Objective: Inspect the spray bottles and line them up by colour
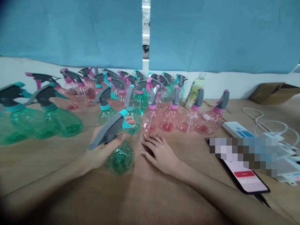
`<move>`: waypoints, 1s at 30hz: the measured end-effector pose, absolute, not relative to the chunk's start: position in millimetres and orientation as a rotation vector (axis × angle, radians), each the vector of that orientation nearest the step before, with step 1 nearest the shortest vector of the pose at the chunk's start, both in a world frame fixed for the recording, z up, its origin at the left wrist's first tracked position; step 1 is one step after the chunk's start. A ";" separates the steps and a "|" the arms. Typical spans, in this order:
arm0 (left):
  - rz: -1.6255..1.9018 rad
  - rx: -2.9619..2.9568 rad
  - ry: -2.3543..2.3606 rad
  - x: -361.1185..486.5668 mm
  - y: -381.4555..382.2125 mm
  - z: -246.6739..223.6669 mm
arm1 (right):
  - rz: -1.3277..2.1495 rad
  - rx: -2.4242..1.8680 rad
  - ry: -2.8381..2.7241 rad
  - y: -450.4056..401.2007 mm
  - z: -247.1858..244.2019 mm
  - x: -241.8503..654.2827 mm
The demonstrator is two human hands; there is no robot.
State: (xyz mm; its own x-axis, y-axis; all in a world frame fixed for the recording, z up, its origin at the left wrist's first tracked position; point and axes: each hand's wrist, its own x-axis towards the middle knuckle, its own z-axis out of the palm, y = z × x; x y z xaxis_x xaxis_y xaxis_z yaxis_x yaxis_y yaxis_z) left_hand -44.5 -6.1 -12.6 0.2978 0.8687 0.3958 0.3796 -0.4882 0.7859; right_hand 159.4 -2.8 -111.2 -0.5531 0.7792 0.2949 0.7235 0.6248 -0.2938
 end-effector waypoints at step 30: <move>1.135 2.007 1.211 -93.7 -22.9 -5.1 | 0.374 -1.079 -2.374 -42.9 -54.0 101.0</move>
